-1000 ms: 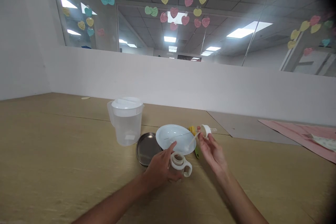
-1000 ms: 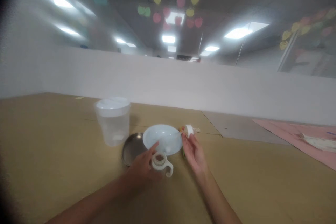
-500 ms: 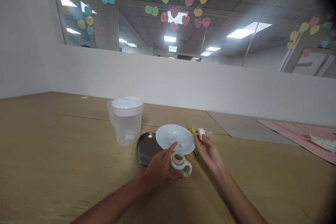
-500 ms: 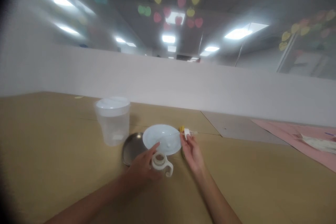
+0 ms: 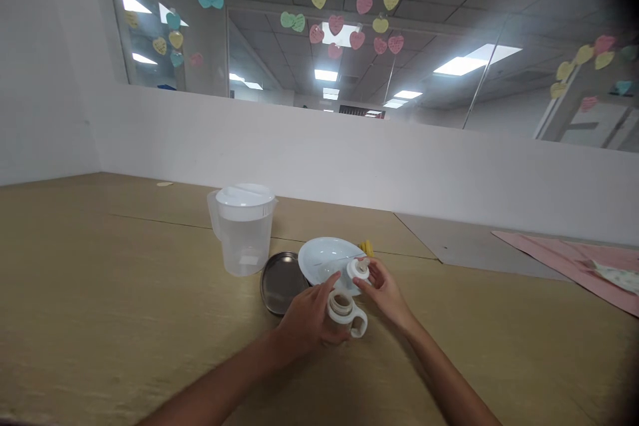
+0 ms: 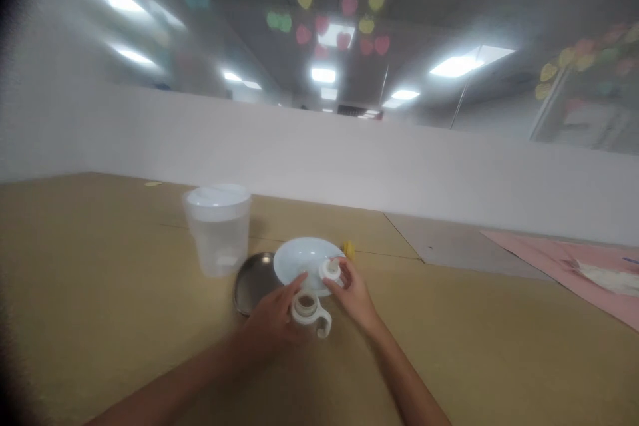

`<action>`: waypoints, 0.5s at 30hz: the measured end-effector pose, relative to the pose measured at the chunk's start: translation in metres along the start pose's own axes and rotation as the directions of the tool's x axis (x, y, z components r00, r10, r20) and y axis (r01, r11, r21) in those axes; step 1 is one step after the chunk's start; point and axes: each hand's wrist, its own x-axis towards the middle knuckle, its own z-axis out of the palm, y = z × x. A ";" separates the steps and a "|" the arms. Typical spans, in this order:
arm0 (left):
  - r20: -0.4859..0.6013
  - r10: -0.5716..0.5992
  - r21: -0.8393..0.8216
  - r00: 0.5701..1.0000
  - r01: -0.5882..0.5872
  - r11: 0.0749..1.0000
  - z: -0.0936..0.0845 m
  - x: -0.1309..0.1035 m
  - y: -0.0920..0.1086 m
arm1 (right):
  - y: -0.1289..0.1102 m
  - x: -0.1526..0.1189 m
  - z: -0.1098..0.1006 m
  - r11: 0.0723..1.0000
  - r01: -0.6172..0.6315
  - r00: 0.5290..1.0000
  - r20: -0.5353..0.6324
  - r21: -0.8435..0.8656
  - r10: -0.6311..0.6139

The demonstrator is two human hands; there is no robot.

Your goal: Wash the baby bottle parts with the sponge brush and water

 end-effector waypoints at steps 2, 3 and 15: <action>0.001 0.005 -0.003 1.000 -0.005 1.000 0.001 0.000 -0.001 | 0.002 0.001 -0.001 1.000 0.013 0.998 -0.057 -0.027 -0.014; 0.002 0.006 -0.007 1.000 -0.006 1.000 0.001 0.000 -0.001 | 0.002 0.001 -0.002 0.999 0.023 0.996 -0.090 -0.035 -0.026; 0.002 -0.011 -0.031 1.000 0.012 0.999 -0.001 -0.001 0.000 | -0.002 -0.002 -0.003 0.995 0.038 0.960 -0.272 -0.093 -0.062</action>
